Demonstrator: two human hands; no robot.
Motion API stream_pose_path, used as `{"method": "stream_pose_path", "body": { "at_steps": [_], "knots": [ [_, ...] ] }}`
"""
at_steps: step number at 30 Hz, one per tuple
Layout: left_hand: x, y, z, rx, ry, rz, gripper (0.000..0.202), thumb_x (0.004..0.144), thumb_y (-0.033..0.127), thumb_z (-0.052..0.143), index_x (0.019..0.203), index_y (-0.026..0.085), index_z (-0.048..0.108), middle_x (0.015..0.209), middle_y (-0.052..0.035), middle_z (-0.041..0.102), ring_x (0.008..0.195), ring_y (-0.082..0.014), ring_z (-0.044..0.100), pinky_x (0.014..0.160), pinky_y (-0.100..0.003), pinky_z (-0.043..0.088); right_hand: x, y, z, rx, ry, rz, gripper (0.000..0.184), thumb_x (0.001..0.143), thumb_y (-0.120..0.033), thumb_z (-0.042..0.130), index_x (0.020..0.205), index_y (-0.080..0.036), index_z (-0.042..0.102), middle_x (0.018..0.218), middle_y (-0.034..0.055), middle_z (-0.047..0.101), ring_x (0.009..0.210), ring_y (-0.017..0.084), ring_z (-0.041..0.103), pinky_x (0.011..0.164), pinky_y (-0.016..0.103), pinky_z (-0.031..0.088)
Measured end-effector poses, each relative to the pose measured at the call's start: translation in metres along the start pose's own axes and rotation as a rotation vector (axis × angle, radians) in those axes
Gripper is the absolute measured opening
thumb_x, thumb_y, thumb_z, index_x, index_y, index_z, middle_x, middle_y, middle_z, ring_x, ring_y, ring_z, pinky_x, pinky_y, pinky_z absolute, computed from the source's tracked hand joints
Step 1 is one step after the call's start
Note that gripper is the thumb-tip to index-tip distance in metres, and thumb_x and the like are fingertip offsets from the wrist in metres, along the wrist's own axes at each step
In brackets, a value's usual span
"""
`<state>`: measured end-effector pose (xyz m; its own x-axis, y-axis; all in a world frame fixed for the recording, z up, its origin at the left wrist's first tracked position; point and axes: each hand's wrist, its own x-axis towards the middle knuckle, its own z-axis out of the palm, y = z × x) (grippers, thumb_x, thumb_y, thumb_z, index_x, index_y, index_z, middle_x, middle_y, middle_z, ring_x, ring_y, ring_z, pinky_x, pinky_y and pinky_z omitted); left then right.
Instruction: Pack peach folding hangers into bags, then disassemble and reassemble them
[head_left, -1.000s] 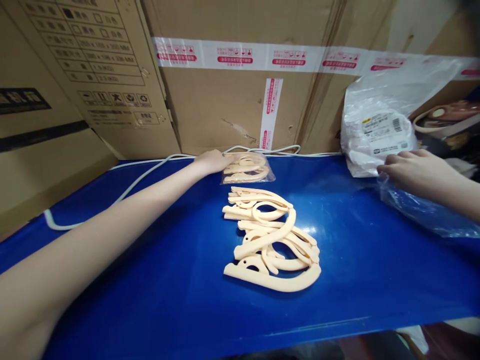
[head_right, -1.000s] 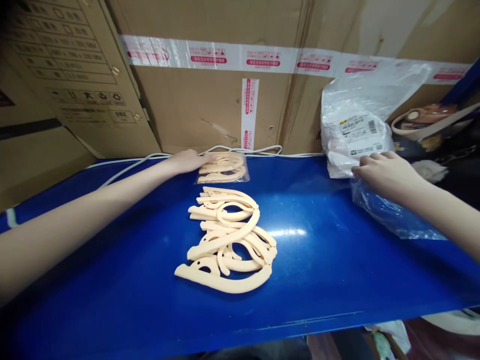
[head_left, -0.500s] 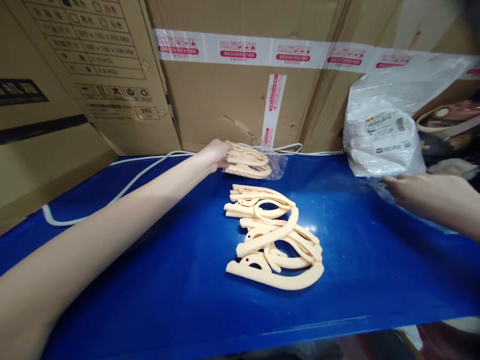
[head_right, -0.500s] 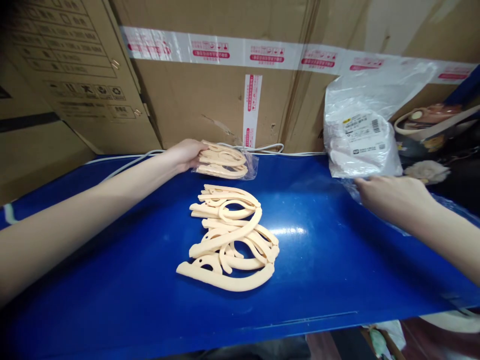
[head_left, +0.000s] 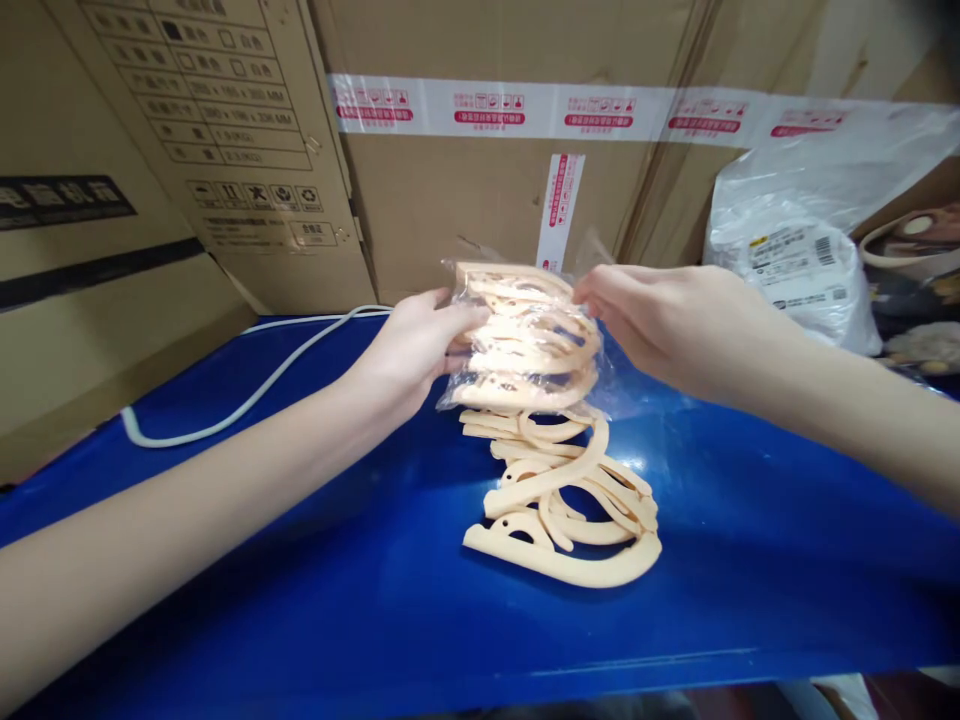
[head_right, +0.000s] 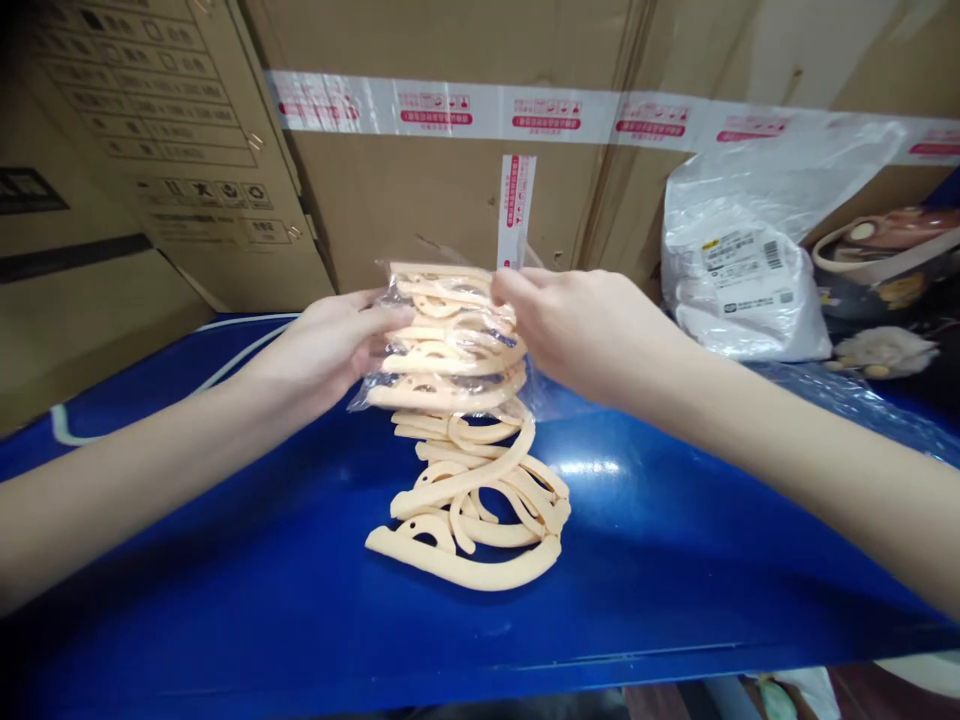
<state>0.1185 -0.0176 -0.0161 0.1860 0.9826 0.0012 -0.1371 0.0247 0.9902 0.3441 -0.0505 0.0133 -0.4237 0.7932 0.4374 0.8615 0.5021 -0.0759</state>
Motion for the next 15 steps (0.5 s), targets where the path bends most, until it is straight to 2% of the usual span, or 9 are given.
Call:
{"method": "stream_pose_path", "body": {
  "at_steps": [2, 4, 6, 8, 10, 13, 15],
  "knots": [
    [-0.016, -0.001, -0.012, 0.017, -0.064, -0.018, 0.026, 0.086, 0.011, 0.061, 0.111, 0.01, 0.069, 0.101, -0.0125, 0.076, 0.088, -0.0234, 0.073, 0.075, -0.031, 0.06, 0.004, 0.018, 0.007, 0.039, -0.043, 0.071, 0.021, 0.088, -0.023, 0.055, 0.103, -0.027, 0.068, 0.077, 0.0022, 0.07, 0.068, 0.022, 0.065, 0.072, 0.037, 0.046],
    [-0.03, -0.003, -0.021, 0.009, -0.068, -0.046, 0.028, 0.087, 0.012, 0.061, 0.114, 0.013, 0.069, 0.105, -0.0114, 0.076, 0.086, -0.022, 0.074, 0.068, -0.028, 0.061, 0.004, 0.032, 0.016, 0.228, -0.148, 0.134, 0.016, 0.086, -0.027, 0.057, 0.098, -0.025, 0.067, 0.072, 0.0002, 0.07, 0.063, 0.019, 0.064, 0.066, 0.033, 0.046],
    [-0.041, -0.005, -0.025, -0.015, -0.035, -0.082, 0.031, 0.089, 0.012, 0.061, 0.119, 0.017, 0.067, 0.11, -0.0095, 0.076, 0.084, -0.0199, 0.075, 0.063, -0.024, 0.06, 0.001, 0.034, 0.023, 0.473, -0.265, 0.194, 0.016, 0.086, -0.036, 0.059, 0.091, -0.025, 0.069, 0.07, 0.0001, 0.07, 0.061, 0.018, 0.063, 0.06, 0.03, 0.047],
    [-0.049, -0.007, -0.025, -0.042, -0.002, -0.123, 0.034, 0.091, 0.011, 0.06, 0.123, 0.019, 0.063, 0.112, -0.0093, 0.075, 0.082, -0.0189, 0.075, 0.059, -0.022, 0.059, -0.004, 0.027, 0.028, 0.723, -0.344, 0.267, 0.021, 0.085, -0.043, 0.062, 0.089, -0.024, 0.071, 0.074, 0.0013, 0.071, 0.063, 0.016, 0.063, 0.058, 0.028, 0.048],
    [-0.055, -0.009, -0.023, -0.072, 0.005, -0.133, 0.037, 0.092, 0.009, 0.058, 0.128, 0.019, 0.059, 0.114, -0.0098, 0.075, 0.082, -0.0185, 0.075, 0.058, -0.021, 0.059, -0.008, 0.015, 0.031, 0.971, -0.375, 0.355, 0.023, 0.084, -0.044, 0.066, 0.093, -0.025, 0.074, 0.083, 0.0029, 0.073, 0.07, 0.017, 0.065, 0.063, 0.028, 0.052],
    [-0.057, -0.011, -0.02, -0.102, -0.025, -0.12, 0.04, 0.094, 0.01, 0.057, 0.132, 0.018, 0.057, 0.116, -0.0106, 0.074, 0.087, -0.0187, 0.075, 0.06, -0.02, 0.06, -0.012, 0.0, 0.032, 1.278, -0.416, 0.465, 0.028, 0.084, -0.039, 0.07, 0.109, -0.027, 0.074, 0.098, 0.0046, 0.076, 0.086, 0.021, 0.071, 0.073, 0.031, 0.058],
    [-0.055, -0.012, -0.019, -0.107, -0.068, -0.144, 0.034, 0.095, 0.013, 0.056, 0.13, 0.015, 0.06, 0.117, -0.0122, 0.074, 0.09, -0.0196, 0.075, 0.062, -0.02, 0.061, -0.012, -0.006, 0.033, 1.369, -0.431, 0.49, 0.04, 0.082, -0.034, 0.074, 0.122, -0.031, 0.069, 0.106, 0.0039, 0.077, 0.092, 0.022, 0.072, 0.074, 0.032, 0.06]
  ]
}}
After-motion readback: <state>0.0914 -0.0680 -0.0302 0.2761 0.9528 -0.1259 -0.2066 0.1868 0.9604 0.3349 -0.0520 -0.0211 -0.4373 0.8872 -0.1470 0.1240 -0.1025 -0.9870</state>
